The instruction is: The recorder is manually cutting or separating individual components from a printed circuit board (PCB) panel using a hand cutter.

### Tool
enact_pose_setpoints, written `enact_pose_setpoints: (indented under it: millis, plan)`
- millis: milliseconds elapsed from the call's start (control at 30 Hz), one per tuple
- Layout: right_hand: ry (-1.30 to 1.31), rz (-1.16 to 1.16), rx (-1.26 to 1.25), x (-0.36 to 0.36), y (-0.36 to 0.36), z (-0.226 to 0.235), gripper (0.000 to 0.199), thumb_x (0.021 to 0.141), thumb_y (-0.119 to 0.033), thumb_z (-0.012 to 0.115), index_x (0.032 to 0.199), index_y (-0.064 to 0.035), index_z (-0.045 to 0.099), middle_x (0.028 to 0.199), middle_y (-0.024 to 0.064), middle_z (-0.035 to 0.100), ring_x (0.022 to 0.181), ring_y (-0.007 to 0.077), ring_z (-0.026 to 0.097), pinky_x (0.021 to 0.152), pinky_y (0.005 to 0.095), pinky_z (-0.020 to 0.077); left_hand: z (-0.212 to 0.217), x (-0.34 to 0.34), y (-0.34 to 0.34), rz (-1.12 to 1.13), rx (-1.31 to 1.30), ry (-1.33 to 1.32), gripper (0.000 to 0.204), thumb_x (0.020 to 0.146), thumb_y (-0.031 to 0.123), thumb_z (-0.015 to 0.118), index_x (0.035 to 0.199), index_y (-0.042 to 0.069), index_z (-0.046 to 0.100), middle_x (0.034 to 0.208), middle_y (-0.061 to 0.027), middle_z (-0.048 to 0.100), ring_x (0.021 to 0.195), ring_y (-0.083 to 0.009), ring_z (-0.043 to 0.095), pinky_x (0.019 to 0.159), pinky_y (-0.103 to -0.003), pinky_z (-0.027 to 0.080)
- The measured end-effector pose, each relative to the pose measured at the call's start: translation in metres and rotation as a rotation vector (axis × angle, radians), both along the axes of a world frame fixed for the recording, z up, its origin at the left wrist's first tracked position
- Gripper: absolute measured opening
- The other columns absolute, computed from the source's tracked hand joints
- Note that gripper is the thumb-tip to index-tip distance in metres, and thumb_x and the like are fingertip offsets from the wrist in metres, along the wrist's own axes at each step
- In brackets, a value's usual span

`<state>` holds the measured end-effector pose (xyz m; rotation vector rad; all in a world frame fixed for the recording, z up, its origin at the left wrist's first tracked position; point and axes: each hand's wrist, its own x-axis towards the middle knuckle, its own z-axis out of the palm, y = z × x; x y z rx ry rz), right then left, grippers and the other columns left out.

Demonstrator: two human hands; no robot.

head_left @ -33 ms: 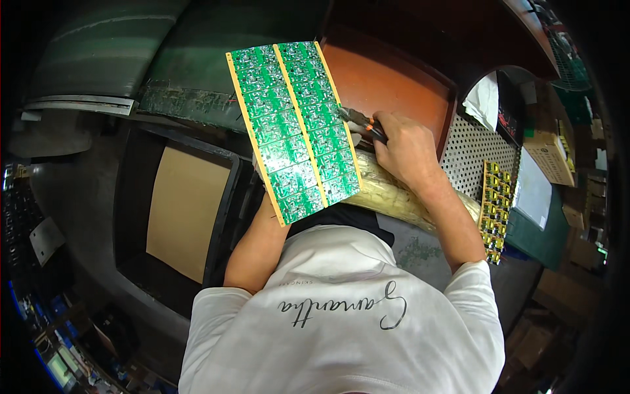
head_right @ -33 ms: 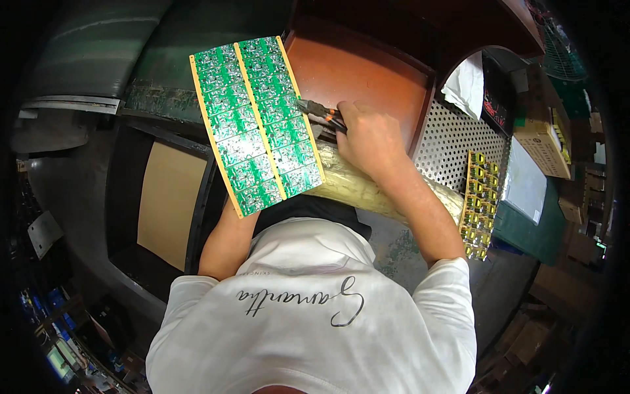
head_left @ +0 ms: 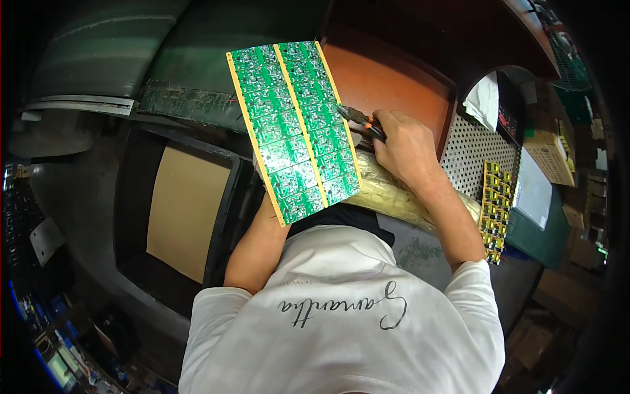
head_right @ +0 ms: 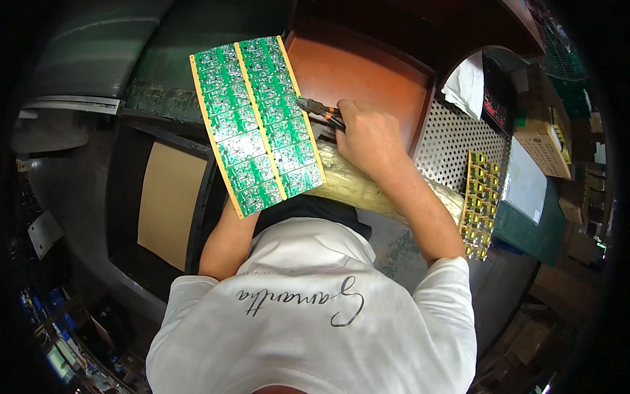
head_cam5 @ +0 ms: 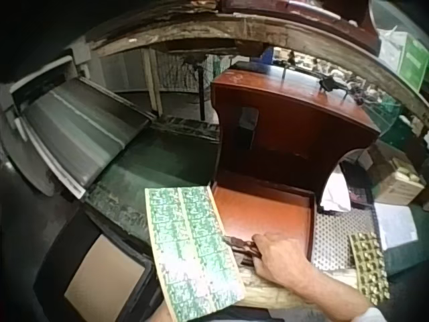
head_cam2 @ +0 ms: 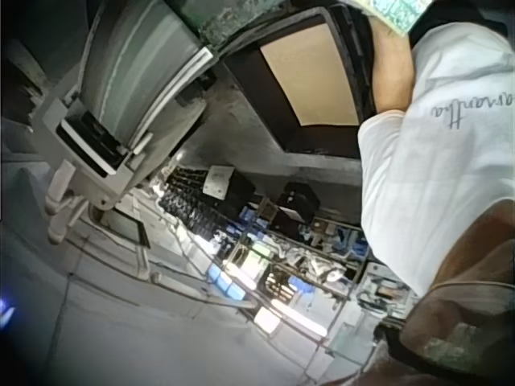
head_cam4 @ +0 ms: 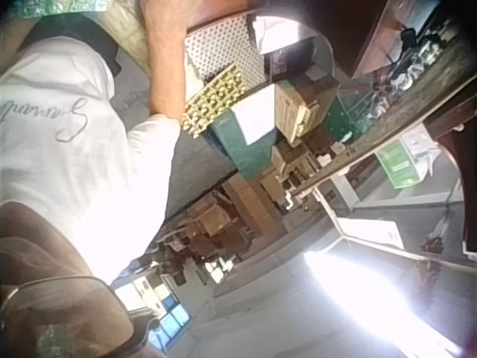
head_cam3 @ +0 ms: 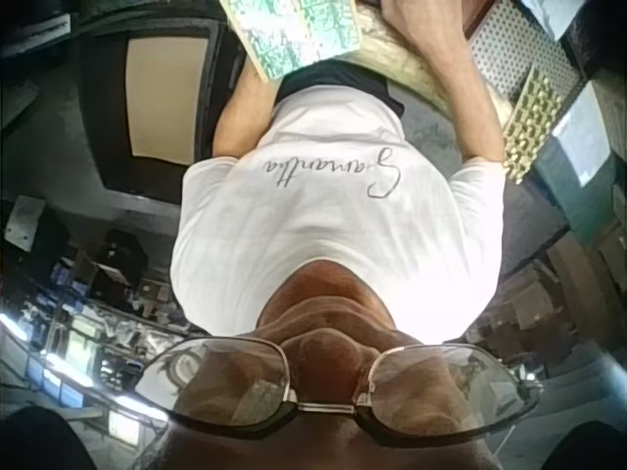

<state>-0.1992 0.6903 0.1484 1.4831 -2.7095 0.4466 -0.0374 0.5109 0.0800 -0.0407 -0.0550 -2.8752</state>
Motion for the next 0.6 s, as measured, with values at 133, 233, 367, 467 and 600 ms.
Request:
enact_pose_setpoints:
  millis: [133,233,367,467,600]
  plan:
    - [0.03,0.007,0.01,-0.002,-0.005,0.003,0.033,0.083,-0.01,0.079,0.115,-0.0038,0.075,0.093,0.0184,0.074,0.09,0.0417,0.075,0.081,0.0524,0.0614,-0.005,0.001,0.001,-0.007,0.015,0.028,0.077,0.11,0.061,0.057,0.167,0.012,0.049,0.159,-0.0191,0.063,0.14,-0.041,0.066,0.115,-0.064,0.056]
    - [0.058,0.045,0.004,-0.004,-0.005,0.003,0.016,0.084,-0.013,0.077,0.093,-0.0019,0.07,0.09,0.0181,0.074,0.087,0.0406,0.076,0.078,0.0521,0.0623,-0.006,0.001,0.001,-0.014,0.056,0.07,0.077,0.11,0.061,0.057,0.168,0.012,0.048,0.16,-0.0192,0.063,0.14,-0.0413,0.066,0.115,-0.064,0.056]
    - [0.033,0.034,-0.034,-0.002,-0.006,-0.001,0.015,0.084,-0.013,0.077,0.093,-0.0021,0.071,0.09,0.0182,0.074,0.086,0.0409,0.076,0.078,0.0524,0.0624,0.017,0.001,0.005,-0.039,0.09,0.07,0.076,0.11,0.061,0.057,0.167,0.012,0.048,0.159,-0.0183,0.063,0.14,-0.0404,0.067,0.115,-0.063,0.057]
    - [0.008,0.0,-0.002,0.003,-0.005,-0.004,0.021,0.085,-0.012,0.077,0.104,-0.0025,0.074,0.095,0.0186,0.077,0.089,0.0419,0.076,0.08,0.0528,0.0622,0.044,0.008,0.008,-0.017,0.208,-0.285,0.074,0.11,0.061,0.057,0.166,0.012,0.05,0.158,-0.0171,0.064,0.138,-0.0387,0.068,0.115,-0.061,0.058]
    - [-0.026,-0.018,0.046,0.004,-0.005,-0.006,0.028,0.086,-0.011,0.077,0.113,-0.0029,0.075,0.098,0.0187,0.078,0.09,0.0422,0.076,0.081,0.0529,0.0621,0.057,0.013,0.008,-0.019,0.25,-0.476,0.073,0.11,0.06,0.058,0.165,0.013,0.052,0.157,-0.0161,0.065,0.138,-0.0368,0.068,0.114,-0.059,0.059]
